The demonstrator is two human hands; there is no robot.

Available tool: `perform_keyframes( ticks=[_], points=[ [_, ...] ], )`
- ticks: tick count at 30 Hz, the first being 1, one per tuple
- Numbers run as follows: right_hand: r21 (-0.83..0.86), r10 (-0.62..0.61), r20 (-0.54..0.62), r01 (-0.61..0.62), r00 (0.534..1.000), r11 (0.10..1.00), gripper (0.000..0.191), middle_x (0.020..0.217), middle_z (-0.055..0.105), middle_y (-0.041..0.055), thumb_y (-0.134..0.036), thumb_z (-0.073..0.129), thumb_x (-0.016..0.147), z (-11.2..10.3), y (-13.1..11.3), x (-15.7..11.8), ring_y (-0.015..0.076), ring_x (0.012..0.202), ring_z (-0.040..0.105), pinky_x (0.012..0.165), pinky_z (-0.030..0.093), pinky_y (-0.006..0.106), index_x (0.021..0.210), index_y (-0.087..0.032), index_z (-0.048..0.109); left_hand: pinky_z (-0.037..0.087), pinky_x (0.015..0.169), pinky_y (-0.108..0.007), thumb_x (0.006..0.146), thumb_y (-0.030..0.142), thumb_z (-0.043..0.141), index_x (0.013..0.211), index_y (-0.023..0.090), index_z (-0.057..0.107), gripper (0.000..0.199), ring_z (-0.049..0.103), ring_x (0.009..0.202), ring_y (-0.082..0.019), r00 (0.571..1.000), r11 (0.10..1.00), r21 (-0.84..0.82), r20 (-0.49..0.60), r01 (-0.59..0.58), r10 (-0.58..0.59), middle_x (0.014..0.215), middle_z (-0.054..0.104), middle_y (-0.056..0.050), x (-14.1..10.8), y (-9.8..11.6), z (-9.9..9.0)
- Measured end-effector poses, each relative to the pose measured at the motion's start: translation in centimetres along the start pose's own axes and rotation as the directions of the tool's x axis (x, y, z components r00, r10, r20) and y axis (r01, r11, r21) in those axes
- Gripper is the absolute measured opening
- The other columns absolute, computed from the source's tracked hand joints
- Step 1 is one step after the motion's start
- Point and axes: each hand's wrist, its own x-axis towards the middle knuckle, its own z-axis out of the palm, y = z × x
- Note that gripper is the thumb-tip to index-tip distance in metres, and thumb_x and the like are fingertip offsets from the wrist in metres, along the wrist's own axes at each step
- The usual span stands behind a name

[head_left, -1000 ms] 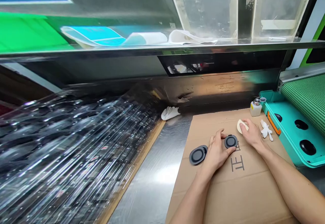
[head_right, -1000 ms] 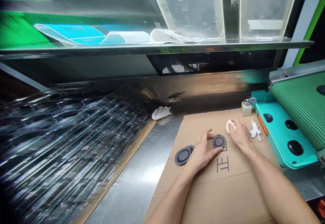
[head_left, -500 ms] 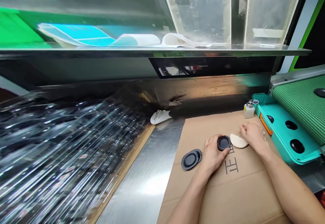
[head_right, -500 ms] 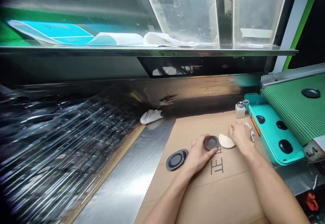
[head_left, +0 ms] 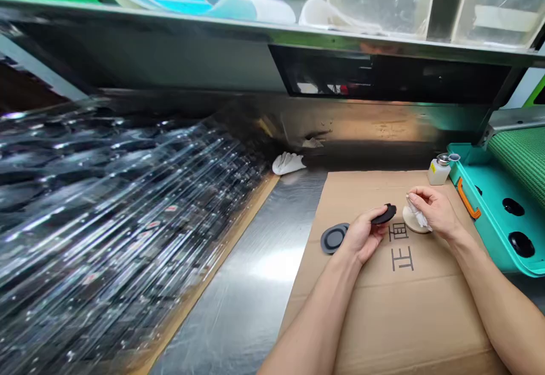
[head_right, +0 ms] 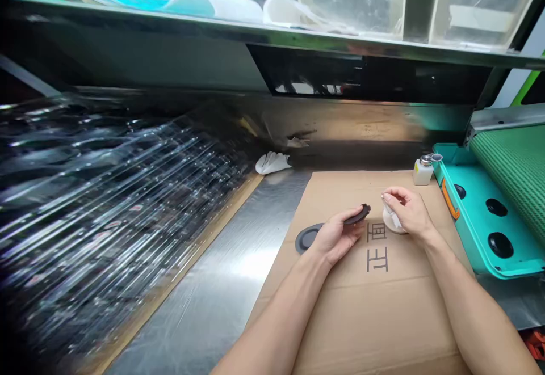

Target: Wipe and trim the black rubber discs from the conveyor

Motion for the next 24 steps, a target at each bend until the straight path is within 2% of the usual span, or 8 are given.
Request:
perform_keyframes(
  ticks=[2, 4, 7, 10, 15, 19, 22, 24],
  points=[
    [0.131, 0.016, 0.074, -0.025, 0.997, 0.991, 0.032, 0.082, 0.063, 0.0016, -0.05, 0.065, 0.086, 1.5, -0.8, -0.5, 0.0135, 0.07, 0.058, 0.061, 0.047, 0.023, 0.096, -0.019, 0.065, 0.051, 0.055, -0.019, 0.081, 0.015, 0.07, 0.086, 0.012, 0.067, 0.006, 0.061, 0.063, -0.009, 0.999, 1.0, -0.015, 0.042, -0.002, 0.003, 0.079, 0.067, -0.003, 0.0, -0.2, 0.0],
    [0.191, 0.04, 0.082, -0.056, 0.996, 0.98, 0.033, 0.083, 0.063, 0.0011, -0.051, 0.067, 0.085, 2.5, -0.9, -0.9, 0.0131, 0.069, 0.059, 0.059, 0.048, 0.022, 0.097, -0.02, 0.064, 0.057, 0.065, -0.026, 0.086, 0.017, 0.064, 0.088, 0.012, 0.065, 0.005, 0.067, 0.072, -0.014, 0.999, 1.0, -0.001, 0.041, -0.013, 0.013, 0.085, 0.07, -0.007, 0.1, -0.5, -0.1],
    [0.248, 0.117, 0.005, -0.114, 0.993, 0.962, 0.039, 0.077, 0.061, -0.0013, -0.055, 0.069, 0.083, 2.8, -0.4, -0.8, 0.0115, 0.058, 0.056, 0.05, 0.046, 0.022, 0.1, -0.021, 0.06, 0.056, 0.062, -0.023, 0.09, 0.016, 0.057, 0.09, 0.01, 0.063, 0.008, 0.071, 0.077, -0.017, 0.999, 0.998, 0.048, 0.007, -0.035, 0.035, 0.097, 0.072, -0.015, 0.4, -0.6, -0.4],
    [0.247, 0.172, -0.097, -0.144, 0.98, 0.958, 0.044, 0.068, 0.058, -0.0032, -0.058, 0.071, 0.079, 2.1, 0.2, -0.3, 0.0092, 0.05, 0.049, 0.044, 0.04, 0.019, 0.096, -0.02, 0.058, 0.051, 0.056, -0.019, 0.089, 0.014, 0.057, 0.092, 0.009, 0.062, 0.008, 0.071, 0.077, -0.016, 0.999, 0.998, 0.061, 0.023, -0.024, 0.023, 0.104, 0.072, -0.02, 0.5, -0.3, -0.5],
    [0.182, 0.224, -0.251, -0.182, 0.942, 0.966, 0.044, 0.068, 0.06, -0.0018, -0.055, 0.076, 0.072, 0.8, 0.4, 0.4, 0.0094, 0.052, 0.049, 0.044, 0.036, 0.019, 0.087, -0.018, 0.059, 0.055, 0.064, -0.03, 0.094, 0.036, 0.044, 0.11, 0.013, 0.061, 0.033, 0.07, 0.088, -0.023, 0.973, 0.987, -0.037, 0.178, 0.157, -0.148, 0.115, 0.069, -0.022, 0.0, -0.1, 0.2],
    [0.152, 0.277, -0.177, -0.252, 0.944, 0.956, 0.032, 0.067, 0.062, 0.0002, -0.046, 0.073, 0.071, -0.1, -0.3, 0.4, 0.0117, 0.056, 0.053, 0.048, 0.04, 0.021, 0.076, -0.017, 0.062, 0.056, 0.073, -0.032, 0.095, 0.034, 0.036, 0.112, 0.012, 0.061, 0.038, 0.069, 0.093, -0.022, 0.951, 0.972, 0.024, 0.203, 0.235, -0.234, 0.12, 0.066, -0.021, -0.1, -0.2, 0.7],
    [0.112, 0.194, -0.087, -0.184, 0.977, 0.977, 0.029, 0.073, 0.066, 0.0022, -0.045, 0.072, 0.074, -0.3, -0.9, 0.2, 0.0143, 0.065, 0.059, 0.057, 0.047, 0.023, 0.08, -0.017, 0.066, 0.058, 0.076, -0.029, 0.098, 0.04, 0.038, 0.11, 0.009, 0.063, 0.041, 0.069, 0.091, -0.02, 0.945, 0.962, 0.054, 0.183, 0.267, -0.272, 0.114, 0.067, -0.021, 0.0, -0.2, 0.7],
    [0.069, 0.125, 0.003, -0.125, 0.992, 0.99, 0.03, 0.08, 0.068, 0.003, -0.046, 0.068, 0.079, -0.2, -0.8, 0.0, 0.0157, 0.071, 0.063, 0.062, 0.049, 0.024, 0.087, -0.017, 0.068, 0.058, 0.071, -0.025, 0.098, 0.046, 0.04, 0.105, 0.006, 0.064, 0.047, 0.069, 0.081, -0.018, 0.939, 0.954, 0.038, 0.17, 0.298, -0.3, 0.103, 0.068, -0.02, 0.1, -0.3, 0.6]
  ],
)
